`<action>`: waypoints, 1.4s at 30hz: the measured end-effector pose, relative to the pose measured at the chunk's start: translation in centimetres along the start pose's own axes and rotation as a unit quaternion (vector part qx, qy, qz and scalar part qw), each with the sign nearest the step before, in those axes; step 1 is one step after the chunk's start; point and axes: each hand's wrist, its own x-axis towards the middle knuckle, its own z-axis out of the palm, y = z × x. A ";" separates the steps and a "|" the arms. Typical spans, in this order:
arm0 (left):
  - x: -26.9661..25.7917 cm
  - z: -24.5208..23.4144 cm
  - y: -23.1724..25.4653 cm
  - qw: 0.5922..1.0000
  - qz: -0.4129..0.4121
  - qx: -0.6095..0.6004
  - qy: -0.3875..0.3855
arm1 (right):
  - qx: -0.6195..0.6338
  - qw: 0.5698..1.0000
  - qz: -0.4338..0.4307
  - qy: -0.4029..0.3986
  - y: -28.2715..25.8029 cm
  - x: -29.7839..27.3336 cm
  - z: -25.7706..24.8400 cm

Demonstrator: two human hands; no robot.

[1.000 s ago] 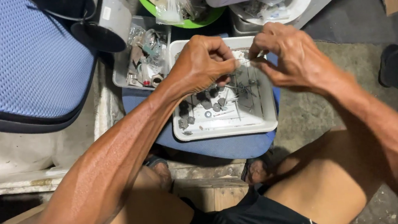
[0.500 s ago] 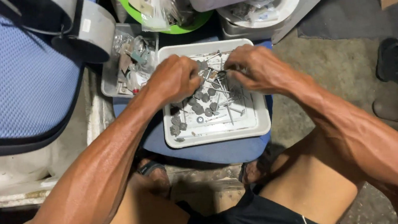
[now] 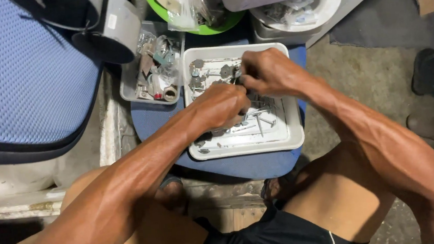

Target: Sorting and inspecting various small metal hardware components like screws, bolts, and brackets in a tray.

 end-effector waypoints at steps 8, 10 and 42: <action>1.2 2.4 -1.0 0.994 -0.034 -0.092 0.044 | 0.151 0.987 0.028 0.051 -0.4 -3.3 -4.0; 1.3 1.8 -1.3 0.990 -0.045 -0.123 0.057 | 0.166 0.985 0.017 0.051 -1.2 -3.8 -4.7; 0.9 -4.8 3.3 0.709 -0.263 -0.570 0.321 | 0.023 0.950 -0.221 0.218 -2.1 -2.4 -1.6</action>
